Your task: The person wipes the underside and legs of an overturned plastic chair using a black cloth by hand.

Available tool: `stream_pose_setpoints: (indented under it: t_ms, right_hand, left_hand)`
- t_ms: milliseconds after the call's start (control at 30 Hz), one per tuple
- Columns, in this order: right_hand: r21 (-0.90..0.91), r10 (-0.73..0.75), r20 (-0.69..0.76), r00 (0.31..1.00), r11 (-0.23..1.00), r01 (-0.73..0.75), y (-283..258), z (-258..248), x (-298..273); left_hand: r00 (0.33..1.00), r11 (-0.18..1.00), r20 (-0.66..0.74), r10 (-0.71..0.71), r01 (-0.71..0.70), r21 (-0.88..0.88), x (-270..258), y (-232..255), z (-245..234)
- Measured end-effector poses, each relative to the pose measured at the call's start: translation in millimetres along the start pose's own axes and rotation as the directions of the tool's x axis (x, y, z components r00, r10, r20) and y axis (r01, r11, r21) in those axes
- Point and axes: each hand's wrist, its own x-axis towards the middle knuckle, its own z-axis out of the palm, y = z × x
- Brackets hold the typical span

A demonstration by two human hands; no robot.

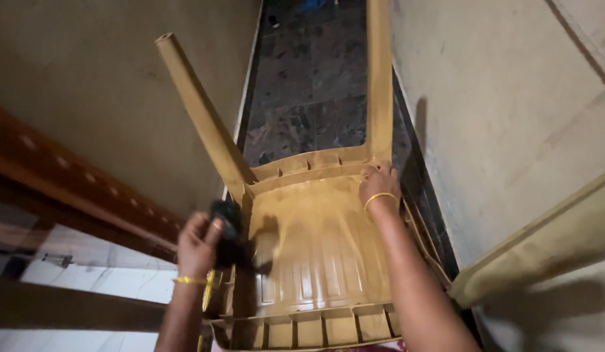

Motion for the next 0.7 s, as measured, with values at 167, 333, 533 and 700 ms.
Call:
stream_pose_setpoints:
  t_ms: [167,333,533,700]
  right_hand:
    - [-0.013,0.056,0.078,0.995,0.998,-0.055,-7,-9,3]
    - [-0.040,0.063,0.090,0.994,0.997,-0.060,-12,-12,5]
    - [-0.029,0.046,0.074,0.996,0.999,-0.044,-13,-14,6]
    - [-0.007,0.040,0.090,0.995,0.999,-0.040,-16,-16,9]
  left_hand:
    - [0.972,0.969,-0.236,-0.013,0.070,0.237,65,22,21]
    - [0.984,0.741,-0.124,0.129,-0.012,0.672,102,-56,65]
    - [0.972,0.725,-0.191,-0.137,0.230,0.650,104,-106,77]
    - [0.976,0.605,-0.057,-0.209,0.175,0.777,123,-156,52]
